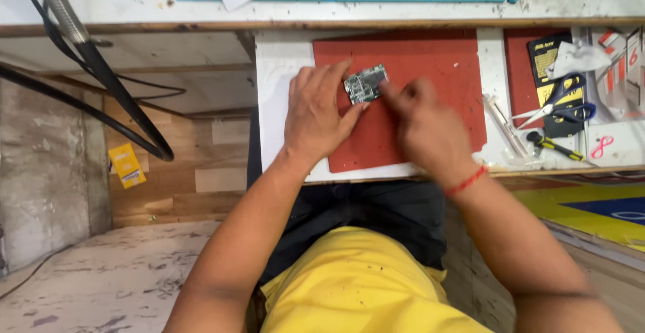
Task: The person cleans a small green circuit board using a purple toothbrush. They repeatedly scrub the surface of the board, which is placed on a red mat, and occasionally flip it over to clean different sides. The person also briefly handles a power cable before returning to the cleaning task.
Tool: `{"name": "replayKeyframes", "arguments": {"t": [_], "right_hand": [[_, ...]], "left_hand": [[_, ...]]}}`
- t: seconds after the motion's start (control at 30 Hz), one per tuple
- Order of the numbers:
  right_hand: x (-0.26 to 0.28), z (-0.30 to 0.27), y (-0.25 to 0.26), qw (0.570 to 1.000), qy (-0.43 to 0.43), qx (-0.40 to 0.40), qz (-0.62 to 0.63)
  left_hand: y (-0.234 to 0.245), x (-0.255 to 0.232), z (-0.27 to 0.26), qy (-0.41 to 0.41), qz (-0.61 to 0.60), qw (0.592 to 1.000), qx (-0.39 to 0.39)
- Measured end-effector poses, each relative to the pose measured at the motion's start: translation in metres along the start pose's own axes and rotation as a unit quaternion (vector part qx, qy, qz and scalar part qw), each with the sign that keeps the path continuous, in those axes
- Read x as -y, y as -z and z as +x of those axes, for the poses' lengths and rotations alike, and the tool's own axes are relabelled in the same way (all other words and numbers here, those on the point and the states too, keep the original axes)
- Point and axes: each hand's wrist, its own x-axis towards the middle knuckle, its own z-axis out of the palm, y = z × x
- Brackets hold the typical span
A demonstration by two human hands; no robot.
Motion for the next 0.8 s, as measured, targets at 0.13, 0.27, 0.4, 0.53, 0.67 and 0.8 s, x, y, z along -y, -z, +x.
{"name": "replayKeyframes", "arguments": {"t": [0.13,0.27,0.4,0.53,0.67,0.8], "right_hand": [[-0.009,0.013,0.003,0.999,0.036,-0.024,0.006],[-0.025,0.011,0.002,0.997,-0.024,-0.06,0.029],[-0.007,-0.012,-0.01,0.998,0.014,0.005,0.059],[-0.016,0.022,-0.009,0.997,0.007,-0.041,0.07],[-0.004,0.008,-0.003,0.992,0.073,-0.001,0.099],[-0.017,0.01,0.011,0.999,-0.023,-0.015,0.036]], "left_hand": [[0.0,-0.002,0.007,-0.012,0.007,1.0,-0.013],[-0.003,-0.002,0.003,-0.005,0.0,1.0,-0.01],[0.0,0.003,0.004,-0.02,0.014,1.0,-0.017],[-0.006,0.001,0.003,-0.022,0.017,0.999,-0.023],[-0.002,0.0,0.004,-0.012,0.005,1.0,-0.014],[-0.004,0.0,0.008,-0.022,-0.002,1.0,-0.018]]}}
